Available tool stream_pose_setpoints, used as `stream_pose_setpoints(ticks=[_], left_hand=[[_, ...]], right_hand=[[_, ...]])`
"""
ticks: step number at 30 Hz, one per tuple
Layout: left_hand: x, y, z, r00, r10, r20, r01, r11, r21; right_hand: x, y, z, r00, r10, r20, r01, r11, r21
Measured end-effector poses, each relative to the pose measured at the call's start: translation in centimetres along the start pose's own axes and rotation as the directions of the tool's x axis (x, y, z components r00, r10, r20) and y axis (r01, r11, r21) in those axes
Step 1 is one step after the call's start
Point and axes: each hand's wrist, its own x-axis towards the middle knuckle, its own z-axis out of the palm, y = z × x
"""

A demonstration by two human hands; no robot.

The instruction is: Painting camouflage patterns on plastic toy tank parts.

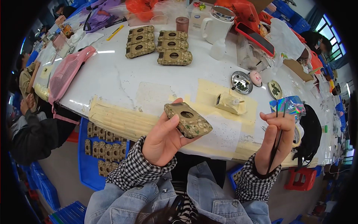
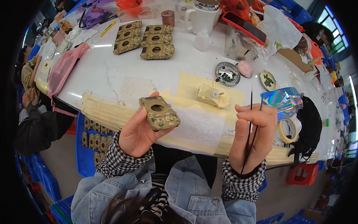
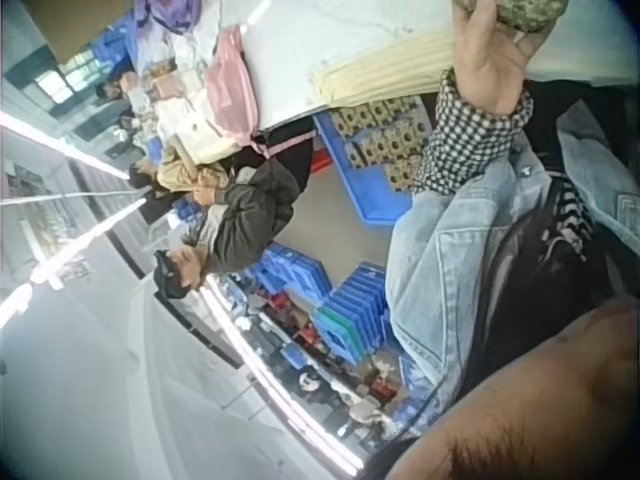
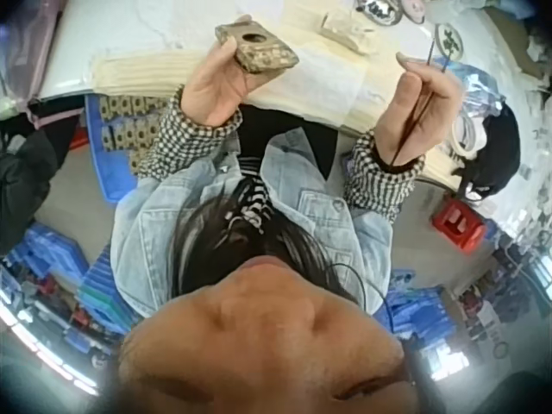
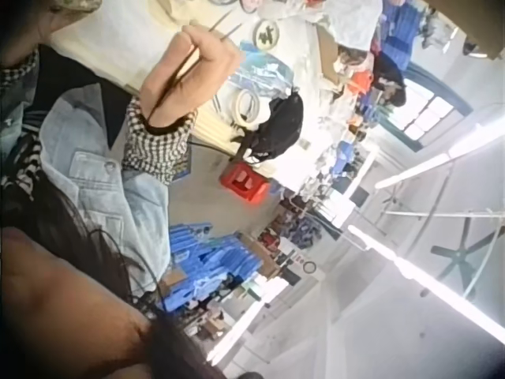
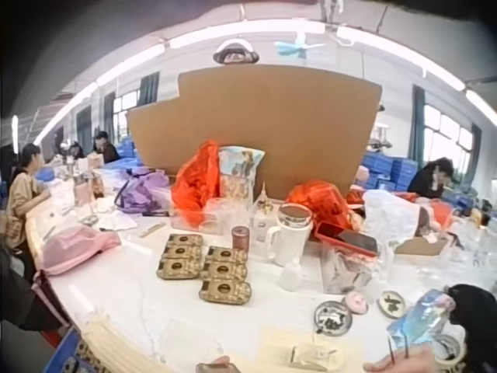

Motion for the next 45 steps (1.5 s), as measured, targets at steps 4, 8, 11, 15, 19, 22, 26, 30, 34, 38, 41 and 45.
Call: stream_pose_setpoints(ticks=[4,8,11,15,19,22,26,30,34,38,41,45], left_hand=[[1.1,1.5,-0.7,0.995,0.084,0.061,-0.082,0.996,-0.041],[3.2,2.6,-2.3,0.986,0.129,0.108,-0.112,0.982,-0.151],[3.9,2.8,-2.9,0.985,0.113,0.129,-0.084,0.974,-0.21],[3.9,2.9,-2.8,0.986,0.075,0.146,-0.043,0.977,-0.208],[3.8,2.7,-2.5,0.991,0.047,0.125,-0.027,0.987,-0.161],[3.8,2.7,-2.4,0.991,0.042,0.128,-0.028,0.994,-0.107],[3.8,2.7,-2.4,0.987,0.003,0.158,0.007,0.998,-0.06],[3.8,2.9,-2.1,0.982,-0.057,0.179,0.065,0.997,-0.039],[3.6,3.1,-1.6,0.974,-0.12,0.193,0.126,0.992,-0.021],[3.6,3.3,-1.6,0.954,-0.169,0.249,0.183,0.983,-0.033],[3.4,3.3,-1.3,0.955,-0.172,0.241,0.176,0.984,0.007],[3.3,3.5,-0.8,0.961,-0.181,0.209,0.172,0.983,0.061]], right_hand=[[1.2,2.7,0.0,0.997,0.012,0.081,0.007,0.973,-0.231],[0.9,4.8,1.0,0.988,-0.007,0.157,0.071,0.913,-0.402],[0.8,5.4,1.3,0.976,-0.048,0.211,0.126,0.918,-0.375],[0.9,5.5,1.7,0.975,0.004,0.224,0.075,0.936,-0.345],[0.8,5.6,1.9,0.974,0.01,0.227,0.065,0.945,-0.321],[0.9,5.4,1.9,0.98,0.003,0.197,0.065,0.938,-0.34],[1.4,4.1,1.1,0.991,-0.008,0.137,0.058,0.929,-0.365],[1.9,1.4,0.1,0.997,0.013,0.075,0.003,0.979,-0.203],[2.5,-0.8,1.5,0.977,-0.019,0.214,-0.005,0.994,0.111],[3.2,-1.2,4.2,0.943,-0.055,0.329,-0.03,0.968,0.25],[3.2,-1.0,5.7,0.932,-0.037,0.361,-0.072,0.956,0.283],[2.8,-0.6,6.5,0.916,0.058,0.397,-0.185,0.939,0.291]])
